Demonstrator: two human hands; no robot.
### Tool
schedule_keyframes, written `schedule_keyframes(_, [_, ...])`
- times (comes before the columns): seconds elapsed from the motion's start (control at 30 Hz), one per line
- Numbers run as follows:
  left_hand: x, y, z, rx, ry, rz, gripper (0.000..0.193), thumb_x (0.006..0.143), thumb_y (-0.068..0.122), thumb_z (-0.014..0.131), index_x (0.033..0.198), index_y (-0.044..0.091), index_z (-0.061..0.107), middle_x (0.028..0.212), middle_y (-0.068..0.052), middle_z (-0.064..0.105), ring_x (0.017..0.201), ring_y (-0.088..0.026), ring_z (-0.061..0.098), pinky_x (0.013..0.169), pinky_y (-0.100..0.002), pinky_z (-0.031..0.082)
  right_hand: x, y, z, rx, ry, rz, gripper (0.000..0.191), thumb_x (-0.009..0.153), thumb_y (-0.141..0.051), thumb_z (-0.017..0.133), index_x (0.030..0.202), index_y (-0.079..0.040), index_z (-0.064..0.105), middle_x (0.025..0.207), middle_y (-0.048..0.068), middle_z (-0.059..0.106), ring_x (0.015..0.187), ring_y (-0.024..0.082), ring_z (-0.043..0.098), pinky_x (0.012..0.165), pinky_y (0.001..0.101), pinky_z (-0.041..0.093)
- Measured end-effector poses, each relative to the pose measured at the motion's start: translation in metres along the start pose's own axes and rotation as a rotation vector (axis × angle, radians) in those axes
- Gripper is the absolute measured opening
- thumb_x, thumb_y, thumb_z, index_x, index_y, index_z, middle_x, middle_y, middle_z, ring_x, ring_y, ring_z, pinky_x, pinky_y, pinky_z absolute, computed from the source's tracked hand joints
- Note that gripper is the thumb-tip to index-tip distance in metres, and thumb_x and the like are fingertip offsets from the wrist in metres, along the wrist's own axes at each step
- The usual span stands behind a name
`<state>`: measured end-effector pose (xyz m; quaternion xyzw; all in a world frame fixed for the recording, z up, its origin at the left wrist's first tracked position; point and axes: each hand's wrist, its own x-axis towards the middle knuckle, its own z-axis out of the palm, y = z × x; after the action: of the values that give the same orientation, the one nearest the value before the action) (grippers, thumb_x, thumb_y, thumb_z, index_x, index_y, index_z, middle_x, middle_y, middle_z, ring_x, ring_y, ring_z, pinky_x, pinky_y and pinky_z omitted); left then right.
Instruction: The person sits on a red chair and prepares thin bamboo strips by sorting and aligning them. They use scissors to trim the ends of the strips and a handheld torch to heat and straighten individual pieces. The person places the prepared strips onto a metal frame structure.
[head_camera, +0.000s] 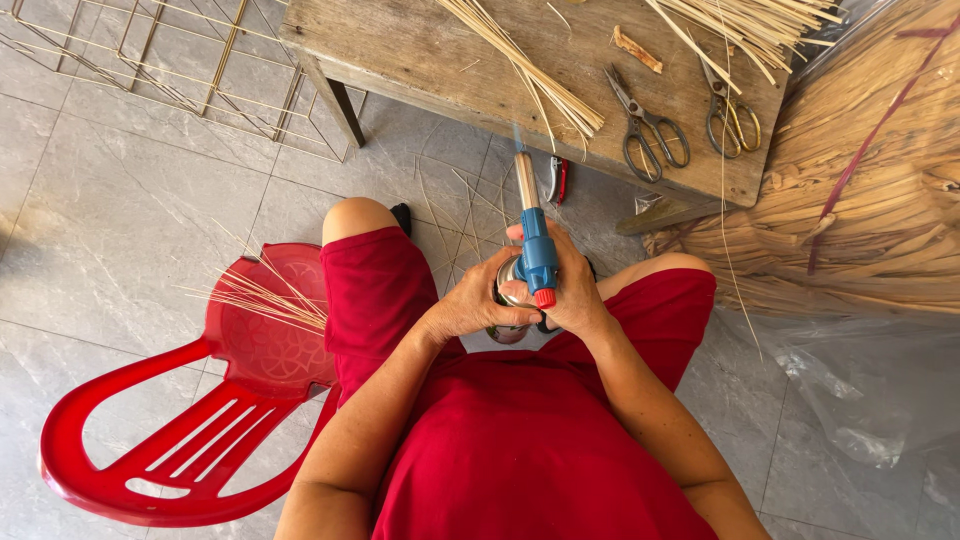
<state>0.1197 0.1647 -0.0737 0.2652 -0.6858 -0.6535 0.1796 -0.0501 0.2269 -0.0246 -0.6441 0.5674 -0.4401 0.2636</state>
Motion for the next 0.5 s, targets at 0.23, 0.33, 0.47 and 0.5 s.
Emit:
schedule_keyframes(0.23, [0.002, -0.013, -0.005, 0.016, 0.132, 0.114, 0.11, 0.069, 0.04, 0.092, 0.157, 0.008, 0.035, 0.133, -0.017, 0.068, 0.128, -0.031, 0.067, 0.109, -0.043, 0.052, -0.027, -0.029, -0.012, -0.197, 0.143, 0.034, 0.065, 0.081, -0.042, 0.086, 0.119, -0.001, 0.054, 0.103, 0.013, 0.064, 0.095, 0.022, 0.064, 0.081, 0.0356, 0.056])
schedule_keyframes(0.33, [0.004, -0.018, -0.004, 0.031, 0.144, 0.112, 0.113, 0.066, 0.032, 0.092, 0.158, 0.008, 0.031, 0.137, -0.019, 0.064, 0.128, -0.033, 0.065, 0.11, -0.045, 0.051, -0.033, -0.035, -0.012, -0.302, 0.151, 0.106, 0.039, 0.085, -0.036, 0.084, 0.093, -0.006, 0.06, 0.074, 0.004, 0.065, 0.066, 0.013, 0.063, 0.06, 0.0279, 0.052])
schedule_keyframes(0.47, [0.008, -0.019, 0.002, 0.044, 0.132, 0.137, 0.115, 0.065, 0.025, 0.092, 0.159, 0.009, 0.028, 0.14, -0.022, 0.06, 0.132, -0.036, 0.06, 0.113, -0.047, 0.049, -0.032, -0.041, -0.012, -0.313, 0.162, 0.066, 0.03, 0.091, -0.03, 0.079, 0.081, -0.007, 0.062, 0.06, -0.003, 0.06, 0.053, 0.007, 0.059, 0.046, 0.0232, 0.047])
schedule_keyframes(0.5, [0.008, -0.019, 0.002, 0.045, 0.137, 0.163, 0.115, 0.066, 0.023, 0.091, 0.16, 0.008, 0.027, 0.141, -0.023, 0.058, 0.133, -0.038, 0.059, 0.113, -0.048, 0.048, -0.031, -0.041, -0.012, -0.326, 0.16, 0.074, 0.032, 0.091, -0.031, 0.079, 0.078, -0.007, 0.062, 0.058, -0.002, 0.059, 0.051, 0.008, 0.058, 0.045, 0.0239, 0.045])
